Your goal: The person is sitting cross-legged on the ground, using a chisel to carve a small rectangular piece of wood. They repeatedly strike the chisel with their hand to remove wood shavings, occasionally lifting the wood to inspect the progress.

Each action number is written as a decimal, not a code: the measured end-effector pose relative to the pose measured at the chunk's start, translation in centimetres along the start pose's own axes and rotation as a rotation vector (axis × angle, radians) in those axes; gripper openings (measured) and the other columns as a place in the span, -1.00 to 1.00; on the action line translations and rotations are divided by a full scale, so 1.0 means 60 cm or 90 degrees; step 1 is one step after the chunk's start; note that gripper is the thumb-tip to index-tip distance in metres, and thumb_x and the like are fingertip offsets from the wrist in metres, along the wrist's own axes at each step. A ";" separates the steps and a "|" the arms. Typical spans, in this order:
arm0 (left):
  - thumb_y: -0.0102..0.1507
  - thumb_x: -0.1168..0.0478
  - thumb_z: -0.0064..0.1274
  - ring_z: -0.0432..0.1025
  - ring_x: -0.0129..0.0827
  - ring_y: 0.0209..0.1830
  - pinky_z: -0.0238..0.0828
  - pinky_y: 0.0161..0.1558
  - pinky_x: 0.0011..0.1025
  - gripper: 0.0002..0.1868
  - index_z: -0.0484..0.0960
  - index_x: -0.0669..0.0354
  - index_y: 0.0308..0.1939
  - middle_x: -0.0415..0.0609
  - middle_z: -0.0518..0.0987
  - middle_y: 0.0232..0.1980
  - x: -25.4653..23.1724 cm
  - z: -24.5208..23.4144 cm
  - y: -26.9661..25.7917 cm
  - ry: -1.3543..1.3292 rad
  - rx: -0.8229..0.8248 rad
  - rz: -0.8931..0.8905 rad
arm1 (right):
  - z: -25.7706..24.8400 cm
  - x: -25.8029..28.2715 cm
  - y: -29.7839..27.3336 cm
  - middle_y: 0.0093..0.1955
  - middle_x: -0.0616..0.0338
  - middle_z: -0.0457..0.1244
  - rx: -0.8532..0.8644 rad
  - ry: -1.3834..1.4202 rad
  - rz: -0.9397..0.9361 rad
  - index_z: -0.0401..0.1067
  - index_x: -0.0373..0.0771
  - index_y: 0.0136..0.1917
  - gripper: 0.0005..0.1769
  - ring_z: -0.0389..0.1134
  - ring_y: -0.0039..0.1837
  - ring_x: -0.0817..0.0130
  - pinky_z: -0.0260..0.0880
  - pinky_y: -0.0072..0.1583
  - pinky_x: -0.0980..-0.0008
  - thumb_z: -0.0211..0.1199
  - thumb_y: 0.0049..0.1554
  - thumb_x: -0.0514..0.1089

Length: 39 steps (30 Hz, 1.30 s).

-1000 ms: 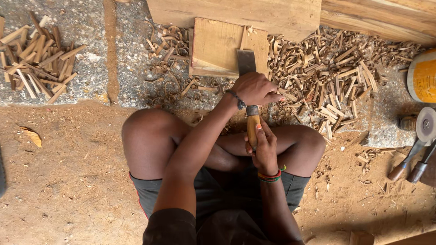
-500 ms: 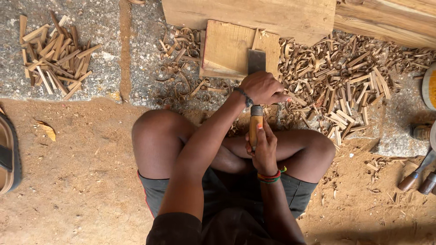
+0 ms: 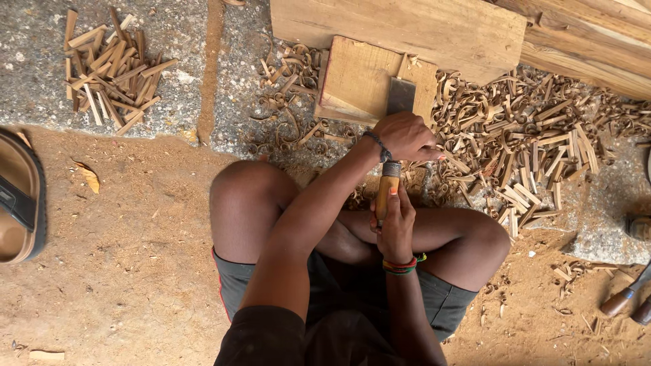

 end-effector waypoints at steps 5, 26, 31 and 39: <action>0.24 -0.33 0.04 0.33 -0.42 -0.84 0.37 -0.65 -0.32 -0.45 0.77 0.02 -0.42 -0.11 0.47 -0.78 0.008 -0.012 0.012 -0.016 -0.063 0.024 | 0.001 -0.004 0.018 -0.29 0.18 0.24 0.004 0.004 -0.004 0.27 -0.27 0.24 -0.61 0.17 -0.45 0.55 0.05 -0.46 0.60 -0.07 0.35 0.07; 0.39 -0.24 -0.05 0.45 -0.42 -0.60 0.46 -0.43 -0.34 -0.54 0.61 0.00 -0.33 -0.15 0.54 -0.59 0.046 -0.036 0.034 0.085 -0.236 0.131 | -0.002 -0.021 0.090 -0.32 0.14 0.25 -0.027 0.144 -0.006 0.28 -0.24 0.09 -0.64 0.13 -0.48 0.53 0.08 -0.46 0.54 -0.09 0.39 0.10; 0.43 -0.13 0.09 0.58 -0.41 -0.25 0.60 -0.10 -0.34 -0.70 0.54 -0.03 -0.04 -0.15 0.66 -0.21 0.010 -0.047 -0.050 0.151 -0.449 0.198 | -0.056 0.021 0.065 -0.30 0.15 0.27 -0.034 0.217 -0.084 0.28 -0.21 0.13 -0.69 0.14 -0.48 0.55 0.07 -0.47 0.58 0.00 0.37 0.07; 0.11 -0.33 0.26 0.38 -0.06 0.04 0.28 0.10 0.01 -0.22 0.52 0.17 0.16 0.14 0.51 0.03 0.108 -0.130 -0.099 0.299 -0.397 -0.309 | -0.122 0.036 -0.019 -0.28 0.25 0.23 -0.117 0.097 -0.186 0.27 -0.28 0.20 -0.71 0.13 -0.44 0.59 0.09 -0.43 0.58 0.21 0.30 -0.11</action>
Point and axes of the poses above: each hand's wrist, its own y-axis towards the middle knuckle, its own z-axis out of the palm, x = y × z, the point moved 6 cm from there along y, towards the middle knuckle
